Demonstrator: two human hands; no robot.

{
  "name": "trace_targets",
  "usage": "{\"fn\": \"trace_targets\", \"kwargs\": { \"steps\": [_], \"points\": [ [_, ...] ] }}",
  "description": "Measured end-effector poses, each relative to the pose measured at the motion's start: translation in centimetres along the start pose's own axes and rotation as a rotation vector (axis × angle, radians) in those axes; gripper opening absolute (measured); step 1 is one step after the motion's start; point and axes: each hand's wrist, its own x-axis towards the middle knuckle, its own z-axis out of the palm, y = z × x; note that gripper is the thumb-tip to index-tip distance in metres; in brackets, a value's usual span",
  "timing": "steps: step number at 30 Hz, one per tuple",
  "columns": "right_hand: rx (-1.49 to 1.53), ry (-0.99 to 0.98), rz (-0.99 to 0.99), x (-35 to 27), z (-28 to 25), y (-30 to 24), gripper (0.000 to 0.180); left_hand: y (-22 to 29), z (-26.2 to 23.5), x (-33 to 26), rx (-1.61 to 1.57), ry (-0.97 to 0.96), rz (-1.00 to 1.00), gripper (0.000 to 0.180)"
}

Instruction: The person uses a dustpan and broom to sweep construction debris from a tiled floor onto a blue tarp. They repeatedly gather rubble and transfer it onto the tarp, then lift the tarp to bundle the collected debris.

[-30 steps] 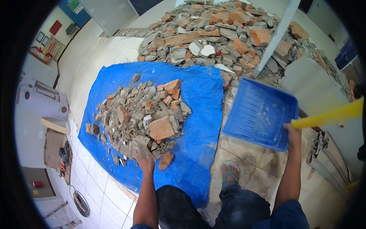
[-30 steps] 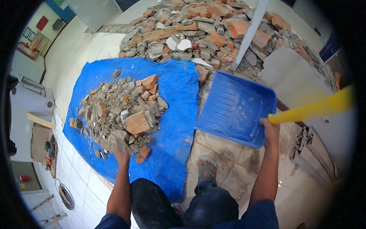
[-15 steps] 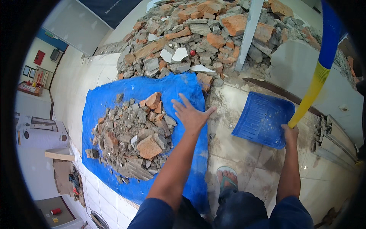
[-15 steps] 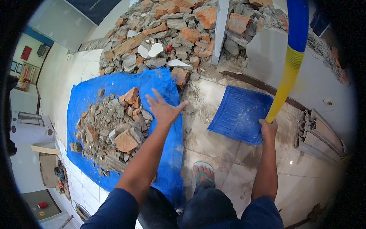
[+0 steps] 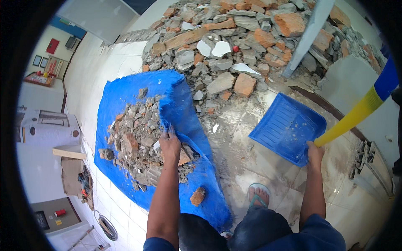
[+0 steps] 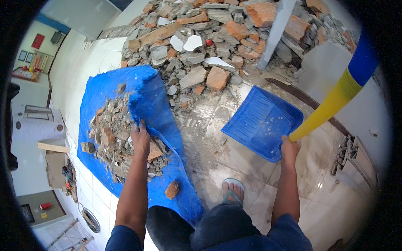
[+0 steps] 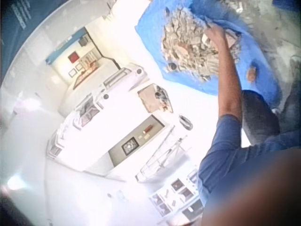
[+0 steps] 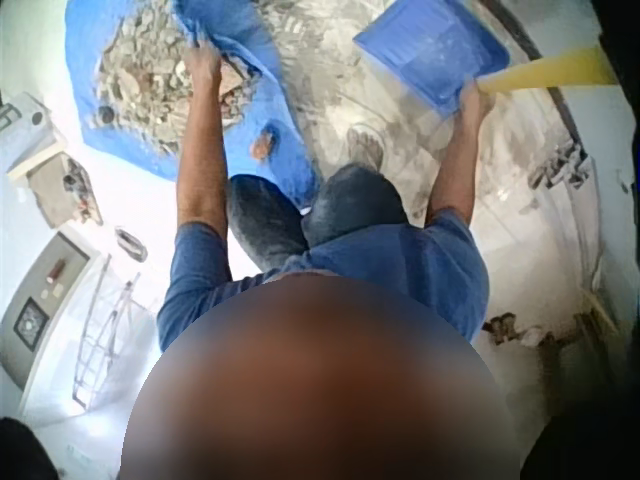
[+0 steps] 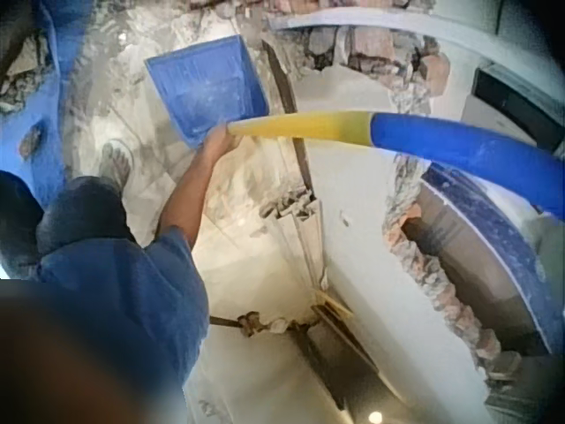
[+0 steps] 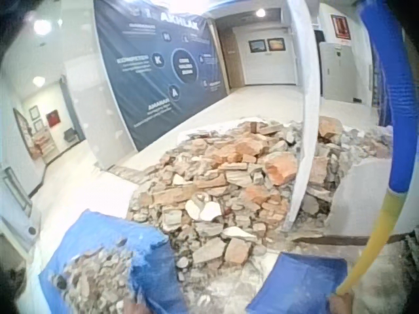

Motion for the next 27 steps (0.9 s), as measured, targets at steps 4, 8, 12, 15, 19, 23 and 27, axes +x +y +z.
{"fn": "trace_targets", "kwargs": {
  "steps": [4, 8, 12, 15, 19, 23, 27],
  "points": [
    [-0.006, -0.206, 0.046, 3.1, 6.2, -1.2, 0.038, -2.0, -0.4, -1.1, -0.008, -0.047, 0.045, 0.028],
    [0.041, -0.175, -0.122, 1.4, 17.6, -3.2, 0.042, -1.7, -1.0, -2.2, 0.012, -0.122, 0.087, 0.024],
    [0.234, 0.112, 0.010, -3.8, 28.7, -5.0, 0.061, 0.3, 0.5, -3.2, 0.001, -0.187, 0.047, 0.025],
    [0.306, 0.139, 0.267, -6.3, 31.9, -5.2, 0.071, 1.3, 1.9, -2.7, -0.036, -0.180, 0.041, 0.027],
    [0.364, 0.041, 0.363, -6.0, 30.7, -3.9, 0.073, -0.2, 0.2, -2.1, -0.236, -0.198, -0.266, 0.034],
    [0.553, -0.034, 0.262, -5.0, 28.1, -1.9, 0.061, -2.7, -3.6, -1.5, -0.356, -0.223, -0.323, 0.037],
    [0.720, -0.098, 0.269, -5.4, 25.2, -0.2, 0.056, -4.7, -4.1, -1.4, -0.324, -0.310, -0.254, 0.036]
  ]
}}
